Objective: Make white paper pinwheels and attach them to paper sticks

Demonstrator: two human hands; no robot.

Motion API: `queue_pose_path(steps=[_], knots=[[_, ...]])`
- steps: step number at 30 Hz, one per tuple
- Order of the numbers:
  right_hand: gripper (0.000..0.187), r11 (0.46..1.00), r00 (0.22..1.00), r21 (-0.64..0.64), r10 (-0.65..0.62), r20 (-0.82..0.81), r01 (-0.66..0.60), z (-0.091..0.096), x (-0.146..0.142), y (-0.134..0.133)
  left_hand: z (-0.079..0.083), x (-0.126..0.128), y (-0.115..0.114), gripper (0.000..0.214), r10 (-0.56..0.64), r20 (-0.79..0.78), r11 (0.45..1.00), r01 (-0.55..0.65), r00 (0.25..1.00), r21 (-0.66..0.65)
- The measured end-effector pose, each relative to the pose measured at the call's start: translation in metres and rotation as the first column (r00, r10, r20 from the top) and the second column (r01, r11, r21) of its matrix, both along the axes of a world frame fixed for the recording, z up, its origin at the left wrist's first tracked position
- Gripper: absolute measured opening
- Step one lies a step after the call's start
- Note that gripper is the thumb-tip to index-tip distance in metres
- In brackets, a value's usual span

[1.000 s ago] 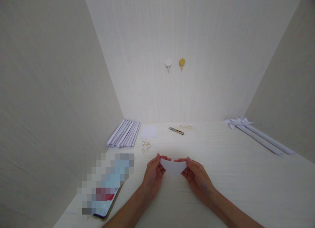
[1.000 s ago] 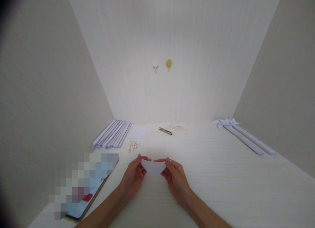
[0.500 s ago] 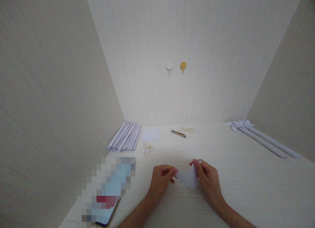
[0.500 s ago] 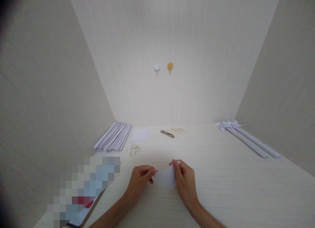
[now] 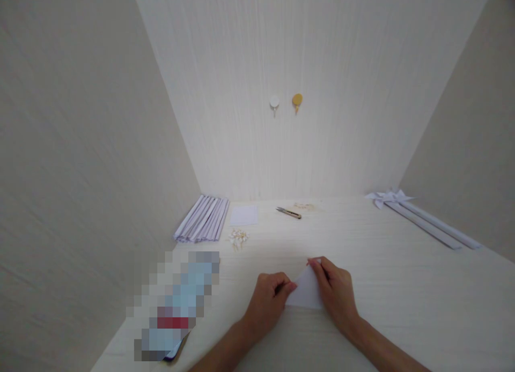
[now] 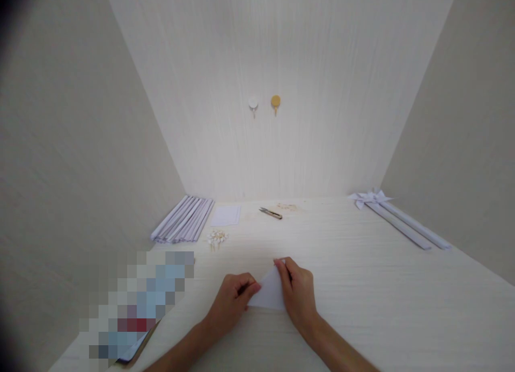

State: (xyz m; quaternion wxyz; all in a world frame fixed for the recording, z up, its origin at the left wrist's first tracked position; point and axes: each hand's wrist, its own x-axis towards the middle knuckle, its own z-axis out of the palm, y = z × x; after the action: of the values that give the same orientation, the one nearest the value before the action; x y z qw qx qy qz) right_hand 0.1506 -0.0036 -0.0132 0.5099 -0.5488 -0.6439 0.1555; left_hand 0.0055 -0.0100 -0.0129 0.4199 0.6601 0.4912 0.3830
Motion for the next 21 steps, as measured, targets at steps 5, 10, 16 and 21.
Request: queue_pose_path(steps=[5, 10, 16, 21], knots=[[0.038, 0.999, 0.999, -0.044, -0.006, -0.053, 0.003, 0.0000, -0.0007, 0.0006, 0.0054, 0.0013, -0.0025, 0.031, 0.021, -0.046, 0.999, -0.019, 0.999, 0.043], [0.039, 0.997, 0.996, -0.081, 0.001, -0.093, -0.008, -0.0008, -0.0003, 0.0019, 0.0019, -0.0014, 0.0016, 0.035, 0.006, -0.094, 1.000, -0.004, 0.996, 0.012], [0.039, 0.994, 0.992, -0.105, -0.004, -0.128, -0.010, -0.0028, 0.0010, 0.0056, -0.0020, -0.0055, 0.0047, 0.049, -0.029, -0.152, 0.999, 0.033, 0.988, 0.028], [0.038, 0.977, 0.987, -0.184, 0.085, -0.133, -0.109, -0.0040, 0.0024, 0.0078, 0.0011, -0.0072, 0.0039, 0.046, -0.217, -0.174, 0.976, 0.210, 0.961, -0.056]])
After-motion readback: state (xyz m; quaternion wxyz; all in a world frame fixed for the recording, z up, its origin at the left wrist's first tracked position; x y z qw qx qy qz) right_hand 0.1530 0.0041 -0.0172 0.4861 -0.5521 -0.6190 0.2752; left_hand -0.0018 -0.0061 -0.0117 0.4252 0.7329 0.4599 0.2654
